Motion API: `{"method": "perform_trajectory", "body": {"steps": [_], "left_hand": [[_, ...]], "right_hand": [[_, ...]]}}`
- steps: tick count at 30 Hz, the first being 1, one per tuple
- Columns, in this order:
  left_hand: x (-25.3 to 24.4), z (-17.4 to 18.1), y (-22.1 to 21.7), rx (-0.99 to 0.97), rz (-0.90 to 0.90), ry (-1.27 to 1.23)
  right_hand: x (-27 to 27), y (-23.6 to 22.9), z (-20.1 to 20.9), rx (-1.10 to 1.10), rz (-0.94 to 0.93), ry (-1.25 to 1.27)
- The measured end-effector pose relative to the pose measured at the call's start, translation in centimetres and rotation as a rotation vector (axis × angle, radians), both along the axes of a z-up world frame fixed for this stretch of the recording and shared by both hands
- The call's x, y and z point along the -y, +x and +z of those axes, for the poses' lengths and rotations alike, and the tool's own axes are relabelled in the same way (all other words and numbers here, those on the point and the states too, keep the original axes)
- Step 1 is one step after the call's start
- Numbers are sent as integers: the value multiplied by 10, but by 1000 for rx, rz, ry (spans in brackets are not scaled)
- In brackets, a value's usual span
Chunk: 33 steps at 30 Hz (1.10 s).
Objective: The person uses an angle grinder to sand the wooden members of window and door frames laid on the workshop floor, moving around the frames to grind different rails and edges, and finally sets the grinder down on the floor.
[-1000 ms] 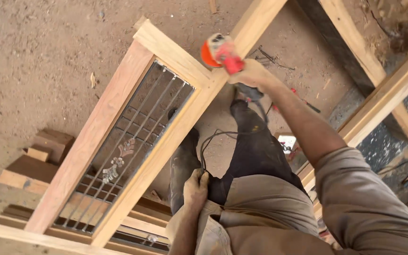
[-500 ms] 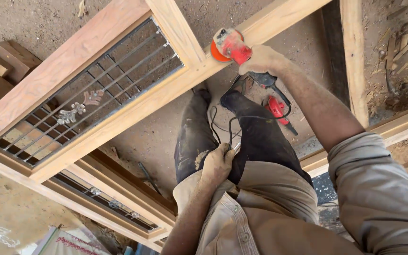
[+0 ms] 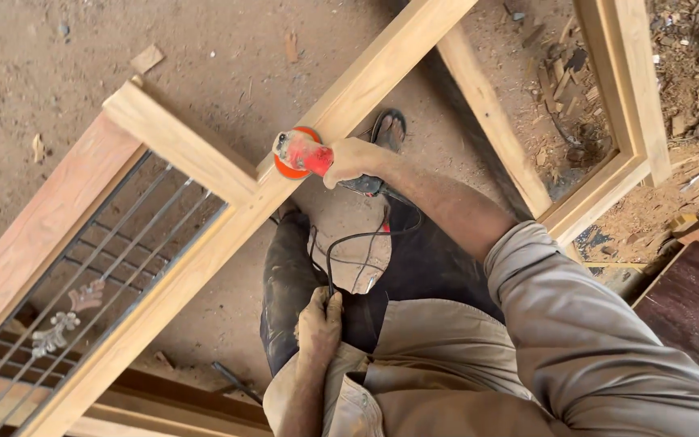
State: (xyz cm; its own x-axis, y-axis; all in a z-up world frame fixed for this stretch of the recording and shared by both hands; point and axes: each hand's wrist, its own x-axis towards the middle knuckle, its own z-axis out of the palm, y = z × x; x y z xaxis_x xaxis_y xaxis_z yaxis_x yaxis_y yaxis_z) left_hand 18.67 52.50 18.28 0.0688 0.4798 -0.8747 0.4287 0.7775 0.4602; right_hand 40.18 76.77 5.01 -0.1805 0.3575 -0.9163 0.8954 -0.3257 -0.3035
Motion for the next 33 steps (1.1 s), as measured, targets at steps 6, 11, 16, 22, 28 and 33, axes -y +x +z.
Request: {"method": "perform_trajectory", "body": {"steps": [6,11,16,22,28,33], "left_hand": [[-38,-13,53,-67,-141,100],[-70,-16,154,-118,-146,69],[-118,3,272,67,-130,153],[-161,18,327,65,-219,7],[-203,35,352,58,-198,-54],[-208,10,350,94,-231,36]], "right_hand": [[-53,117,6,35,-76,-33],[-121,260,-4,-79,-209,0],[-209,376,23,169,-567,-129],[-248,450,54,120,-400,267],[-237,466,50,107,-450,189],[-226,462,22,93,-502,101]]}}
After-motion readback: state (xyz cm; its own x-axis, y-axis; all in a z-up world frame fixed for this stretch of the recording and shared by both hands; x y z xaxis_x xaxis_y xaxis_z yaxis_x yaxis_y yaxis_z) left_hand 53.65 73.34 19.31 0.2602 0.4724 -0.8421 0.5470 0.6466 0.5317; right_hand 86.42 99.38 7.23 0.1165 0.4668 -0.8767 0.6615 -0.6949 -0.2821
